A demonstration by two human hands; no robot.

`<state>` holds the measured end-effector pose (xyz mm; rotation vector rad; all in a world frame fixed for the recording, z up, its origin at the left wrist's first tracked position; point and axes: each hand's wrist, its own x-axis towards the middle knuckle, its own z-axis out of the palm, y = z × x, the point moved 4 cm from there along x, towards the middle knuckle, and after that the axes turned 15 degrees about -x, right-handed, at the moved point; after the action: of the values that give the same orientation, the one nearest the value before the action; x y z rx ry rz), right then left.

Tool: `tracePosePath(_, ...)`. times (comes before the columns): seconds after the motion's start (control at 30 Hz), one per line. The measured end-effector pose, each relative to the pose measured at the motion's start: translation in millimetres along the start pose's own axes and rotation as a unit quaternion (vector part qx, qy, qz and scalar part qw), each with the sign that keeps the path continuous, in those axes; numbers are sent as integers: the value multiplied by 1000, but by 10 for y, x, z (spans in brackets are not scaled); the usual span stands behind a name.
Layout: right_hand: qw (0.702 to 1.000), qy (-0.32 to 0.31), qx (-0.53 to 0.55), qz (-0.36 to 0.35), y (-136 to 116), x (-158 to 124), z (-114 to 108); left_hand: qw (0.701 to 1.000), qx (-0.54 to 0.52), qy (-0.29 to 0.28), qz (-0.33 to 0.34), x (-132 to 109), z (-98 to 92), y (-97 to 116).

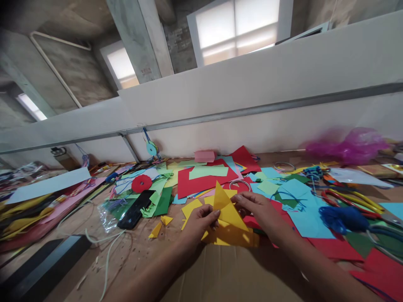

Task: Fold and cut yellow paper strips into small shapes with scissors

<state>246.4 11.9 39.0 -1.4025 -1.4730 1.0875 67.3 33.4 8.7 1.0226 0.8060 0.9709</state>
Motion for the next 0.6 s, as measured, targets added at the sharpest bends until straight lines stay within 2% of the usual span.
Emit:
tracePosePath(0.27, 999, -17, -49, 12, 29, -60, 96, 999, 15, -32, -27, -1, -39, -7)
tracePosePath(0.33, 998, -22, -54, -5, 19, -53, 75, 999, 8, -30, -32, 4, -55, -1)
tracePosePath(0.47, 995, 10, -85, -42, -21, -42, -22, 998, -42, 4, -42, 34, -117, -31)
tracePosePath(0.6, 974, 2, -191, -123, -98, -73, -30, 994, -95, 7, -50, 77, -162, -92)
